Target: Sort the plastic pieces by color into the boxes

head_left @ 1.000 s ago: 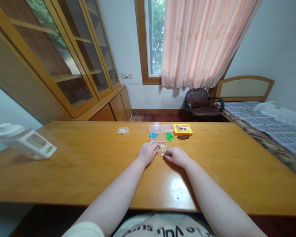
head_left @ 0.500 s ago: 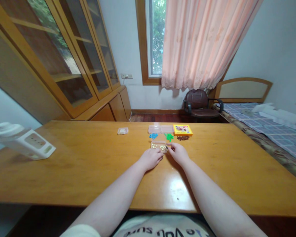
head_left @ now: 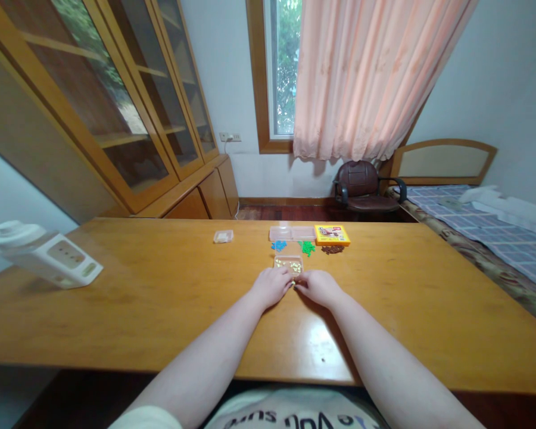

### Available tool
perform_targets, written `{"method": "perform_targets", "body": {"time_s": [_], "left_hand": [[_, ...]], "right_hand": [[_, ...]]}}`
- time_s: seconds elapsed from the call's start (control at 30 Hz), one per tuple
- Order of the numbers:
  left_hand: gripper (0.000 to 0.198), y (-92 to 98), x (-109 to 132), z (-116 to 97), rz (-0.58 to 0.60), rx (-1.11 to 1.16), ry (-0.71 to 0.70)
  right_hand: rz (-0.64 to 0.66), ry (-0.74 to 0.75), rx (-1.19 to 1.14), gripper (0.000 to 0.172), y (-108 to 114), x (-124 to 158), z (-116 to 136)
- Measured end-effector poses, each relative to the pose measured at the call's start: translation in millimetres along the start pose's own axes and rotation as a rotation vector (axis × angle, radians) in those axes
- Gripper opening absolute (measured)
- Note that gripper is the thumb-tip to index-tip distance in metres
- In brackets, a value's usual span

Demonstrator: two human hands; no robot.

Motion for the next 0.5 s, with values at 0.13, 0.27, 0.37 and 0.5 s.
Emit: {"method": "perform_targets", "body": {"time_s": [0.13,0.27,0.37,0.5], "left_hand": [[0.023,1.5,-0.3,-0.9,0.024,0.000,0.001],[0.023,0.9,-0.6,-1.3,0.021,-0.006,-0.006],[0.023,-0.9,-1.0,-1.1,0.016,-0.007,-0.014],[0.021,-3.3,-1.0,-0.2,0.003,0.025,-0.018]], "right_hand": [[0.006,0.008,0.014,0.027,-1.6,-0.7,-0.3],[-0.009,0.021,0.008,0.029,-2.2,-0.7,-0.3],[-0.014,0.011,0.011,0.029,-3.2,-1.3,-0.8],[-0.018,-0.009,0.013,0.030,-5.3,-2.2,-1.8]]}}
Point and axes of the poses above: each hand's wrist, its own x-axis away from the middle knuckle, its own y-axis out of the back of the hand, z = x × y, the point moved 1 cm from there along -x, towards the middle knuckle, and after that the axes turned 2 degrees about y, right-handed, at the moved point
